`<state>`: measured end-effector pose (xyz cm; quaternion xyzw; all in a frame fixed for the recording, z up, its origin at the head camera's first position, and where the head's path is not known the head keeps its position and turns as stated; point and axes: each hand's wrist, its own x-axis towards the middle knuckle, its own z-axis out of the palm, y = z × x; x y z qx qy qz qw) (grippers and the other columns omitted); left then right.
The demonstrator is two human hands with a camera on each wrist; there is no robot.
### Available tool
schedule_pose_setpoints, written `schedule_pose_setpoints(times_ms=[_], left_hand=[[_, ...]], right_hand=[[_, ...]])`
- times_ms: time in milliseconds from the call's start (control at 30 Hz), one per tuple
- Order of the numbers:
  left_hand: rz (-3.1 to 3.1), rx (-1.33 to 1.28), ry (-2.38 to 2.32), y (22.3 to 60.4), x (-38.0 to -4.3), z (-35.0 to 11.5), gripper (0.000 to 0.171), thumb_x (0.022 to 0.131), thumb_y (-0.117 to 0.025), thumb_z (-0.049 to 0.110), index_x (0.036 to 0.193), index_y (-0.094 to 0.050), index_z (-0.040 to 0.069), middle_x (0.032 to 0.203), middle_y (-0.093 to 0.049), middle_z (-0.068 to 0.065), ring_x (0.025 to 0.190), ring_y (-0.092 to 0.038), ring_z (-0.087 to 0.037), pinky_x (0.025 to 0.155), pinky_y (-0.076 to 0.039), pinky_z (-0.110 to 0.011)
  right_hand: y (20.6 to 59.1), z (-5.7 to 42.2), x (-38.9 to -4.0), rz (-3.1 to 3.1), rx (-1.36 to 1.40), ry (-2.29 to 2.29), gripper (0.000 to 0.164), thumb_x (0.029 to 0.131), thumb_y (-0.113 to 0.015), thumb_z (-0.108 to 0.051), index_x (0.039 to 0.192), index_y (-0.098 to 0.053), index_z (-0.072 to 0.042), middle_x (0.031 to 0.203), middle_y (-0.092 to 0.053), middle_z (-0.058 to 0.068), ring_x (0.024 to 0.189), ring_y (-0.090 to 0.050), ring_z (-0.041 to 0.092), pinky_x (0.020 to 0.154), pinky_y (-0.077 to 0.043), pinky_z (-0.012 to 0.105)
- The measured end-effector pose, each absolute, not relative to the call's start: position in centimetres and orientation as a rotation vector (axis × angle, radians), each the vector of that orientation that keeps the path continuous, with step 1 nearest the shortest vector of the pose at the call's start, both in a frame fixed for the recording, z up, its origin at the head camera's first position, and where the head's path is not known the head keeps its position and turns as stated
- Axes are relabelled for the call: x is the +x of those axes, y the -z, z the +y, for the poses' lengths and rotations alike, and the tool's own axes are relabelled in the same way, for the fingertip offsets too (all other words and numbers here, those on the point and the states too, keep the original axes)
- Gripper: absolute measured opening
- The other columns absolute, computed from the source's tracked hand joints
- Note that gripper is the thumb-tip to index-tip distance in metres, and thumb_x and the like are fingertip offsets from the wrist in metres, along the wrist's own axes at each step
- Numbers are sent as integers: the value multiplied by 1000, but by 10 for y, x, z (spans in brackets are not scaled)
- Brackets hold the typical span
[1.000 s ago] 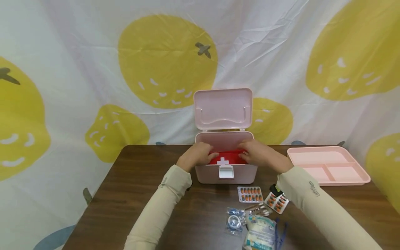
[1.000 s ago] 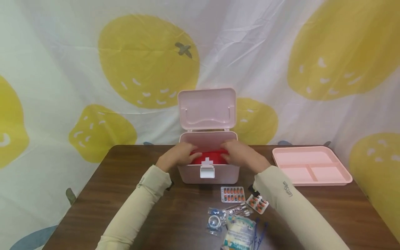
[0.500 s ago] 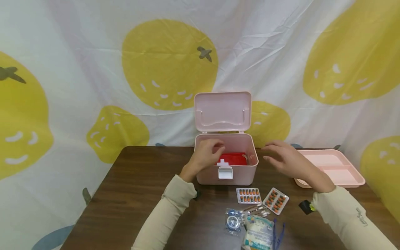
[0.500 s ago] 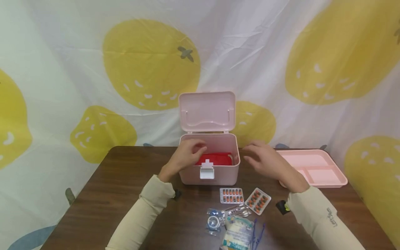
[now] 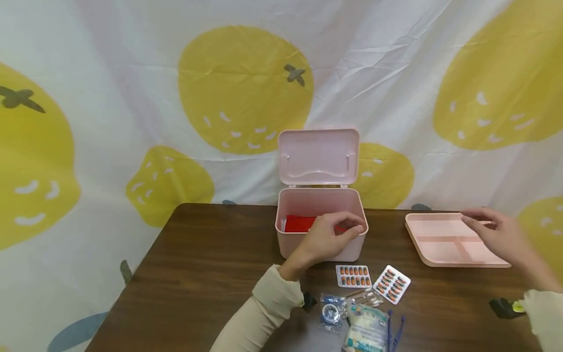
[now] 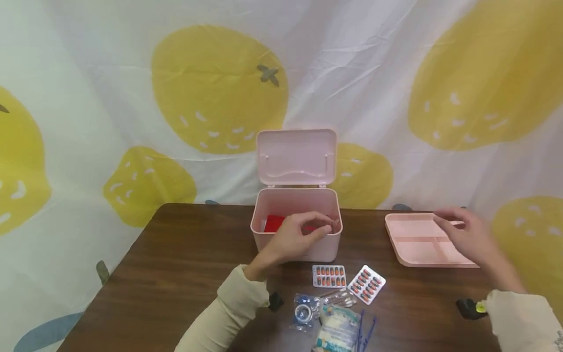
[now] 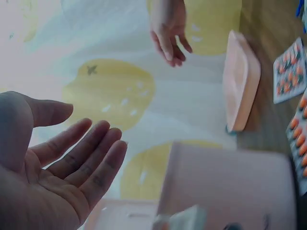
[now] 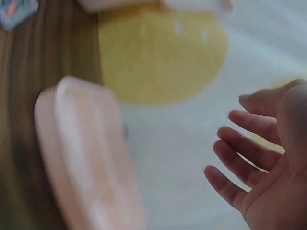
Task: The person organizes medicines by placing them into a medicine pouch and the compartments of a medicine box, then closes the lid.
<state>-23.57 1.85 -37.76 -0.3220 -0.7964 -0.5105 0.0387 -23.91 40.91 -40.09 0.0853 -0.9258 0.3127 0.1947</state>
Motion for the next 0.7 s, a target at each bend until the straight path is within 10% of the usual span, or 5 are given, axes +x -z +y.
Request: schedule_pose_setpoints(times_ms=[167, 300, 400, 500, 700], left_hand=[[-2539, -1006, 1696, 387, -230, 36, 20, 96, -65, 23, 112, -72, 14, 100, -73, 4, 84, -65, 3, 81, -51, -15], [-2595, -1067, 1747, 396, -225, 49, 21, 96, -65, 22, 114, -71, 13, 97, -73, 1, 78, -63, 3, 76, -51, -15], [-2629, -1094, 1814, 404, -222, 57, 21, 96, -66, 20, 114, -71, 11, 96, -74, -3, 74, -63, 4, 73, -52, -15], [-2653, -1082, 1894, 410, -218, 65, 19, 95, -67, 19, 112, -71, 11, 94, -74, -2, 73, -65, 4, 71, -53, -16], [-2680, -972, 2000, 414, -213, 75, 17, 94, -68, 20, 109, -72, 15, 90, -74, 3, 72, -68, -1, 69, -56, -22]], right_hand=[[431, 459, -240, -2598, -63, -931, 41, 99, -58, -25, 118, -61, 11, 85, -42, -43, 75, -35, -26, 60, -36, 13], [449, 484, -240, -2660, -246, -922, 47, 99, -48, -21, 129, -52, 15, 98, -72, 7, 76, -47, -9, 60, -35, 18], [461, 495, -240, -2726, -323, -912, 55, 99, -43, -20, 136, -39, 21, 130, -42, 47, 95, -58, 30, 68, -39, 25], [472, 502, -238, -2767, -381, -966, 60, 98, -41, -21, 138, -30, 23, 134, -33, 50, 113, -41, 60, 83, -46, 48], [485, 508, -235, -2752, -500, -1059, 58, 99, -42, -22, 134, -35, 24, 131, -34, 49, 107, -43, 59, 85, -42, 62]])
